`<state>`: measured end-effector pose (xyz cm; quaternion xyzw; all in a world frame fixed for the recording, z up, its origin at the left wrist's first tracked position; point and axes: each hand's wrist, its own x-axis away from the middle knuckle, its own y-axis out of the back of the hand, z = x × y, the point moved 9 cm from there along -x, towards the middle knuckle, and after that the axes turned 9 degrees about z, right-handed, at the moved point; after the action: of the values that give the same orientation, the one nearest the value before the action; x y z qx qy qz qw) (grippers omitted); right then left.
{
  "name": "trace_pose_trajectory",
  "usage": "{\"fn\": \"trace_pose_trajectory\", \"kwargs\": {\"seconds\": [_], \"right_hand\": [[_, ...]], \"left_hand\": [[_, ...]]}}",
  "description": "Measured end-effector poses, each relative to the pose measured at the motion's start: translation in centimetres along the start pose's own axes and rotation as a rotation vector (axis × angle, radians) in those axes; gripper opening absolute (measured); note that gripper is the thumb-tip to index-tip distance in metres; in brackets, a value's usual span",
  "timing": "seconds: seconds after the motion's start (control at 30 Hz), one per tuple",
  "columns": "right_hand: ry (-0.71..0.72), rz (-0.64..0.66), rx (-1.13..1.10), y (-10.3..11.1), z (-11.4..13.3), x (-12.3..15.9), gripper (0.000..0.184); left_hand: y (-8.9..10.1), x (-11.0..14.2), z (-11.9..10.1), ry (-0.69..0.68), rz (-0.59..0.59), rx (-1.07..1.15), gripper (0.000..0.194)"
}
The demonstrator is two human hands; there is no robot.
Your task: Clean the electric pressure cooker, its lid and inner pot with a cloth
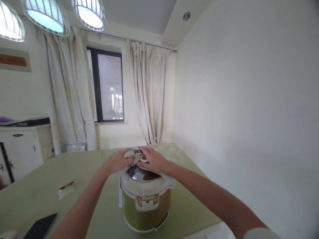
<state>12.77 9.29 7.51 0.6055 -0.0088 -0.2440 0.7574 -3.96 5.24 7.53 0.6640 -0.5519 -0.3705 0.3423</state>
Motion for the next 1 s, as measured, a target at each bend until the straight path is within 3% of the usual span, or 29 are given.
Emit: {"fn": "trace_pose_trajectory", "kwargs": {"seconds": [0.13,0.23,0.3,0.37,0.43,0.6,0.73,0.8,0.87,1.0], "right_hand": [[-0.046,-0.028,-0.006,0.3,0.3,0.3,0.083],[-0.024,-0.07,-0.102,1.0,0.5,0.4,0.072],[-0.025,-0.106,-0.19,1.5,0.2,0.6,0.062],[-0.035,-0.119,-0.267,1.6,-0.2,0.8,0.057],[-0.052,-0.13,-0.326,1.7,-0.5,0.9,0.052],[-0.117,-0.164,-0.342,1.8,-0.9,0.8,0.045],[-0.108,-0.154,-0.282,1.5,-0.3,0.6,0.043],[-0.129,-0.166,-0.203,1.4,-0.3,0.6,0.046],[-0.171,-0.174,-0.107,1.2,-0.5,0.7,0.05],[-0.198,-0.168,-0.036,1.0,-0.8,0.6,0.054]], "left_hand": [[-0.2,5.4,-0.5,-0.014,-0.116,-0.073,0.034],[-3.0,9.3,-2.4,-0.174,-0.189,-0.048,0.026],[-4.4,10.7,-3.5,-0.258,-0.313,-0.024,0.027],[-5.2,10.4,-3.7,-0.274,-0.367,0.044,0.042],[-5.3,8.4,-3.1,-0.232,-0.323,0.132,0.054],[-1.9,1.5,-0.4,-0.091,-0.216,0.223,0.068],[-1.2,-2.6,1.0,-0.071,-0.084,0.324,0.054],[-1.5,-2.8,1.5,-0.059,-0.027,0.408,0.052],[-1.5,-1.5,1.8,-0.049,-0.033,0.417,0.053],[-2.1,4.3,0.8,-0.073,-0.095,0.223,0.044]]}}
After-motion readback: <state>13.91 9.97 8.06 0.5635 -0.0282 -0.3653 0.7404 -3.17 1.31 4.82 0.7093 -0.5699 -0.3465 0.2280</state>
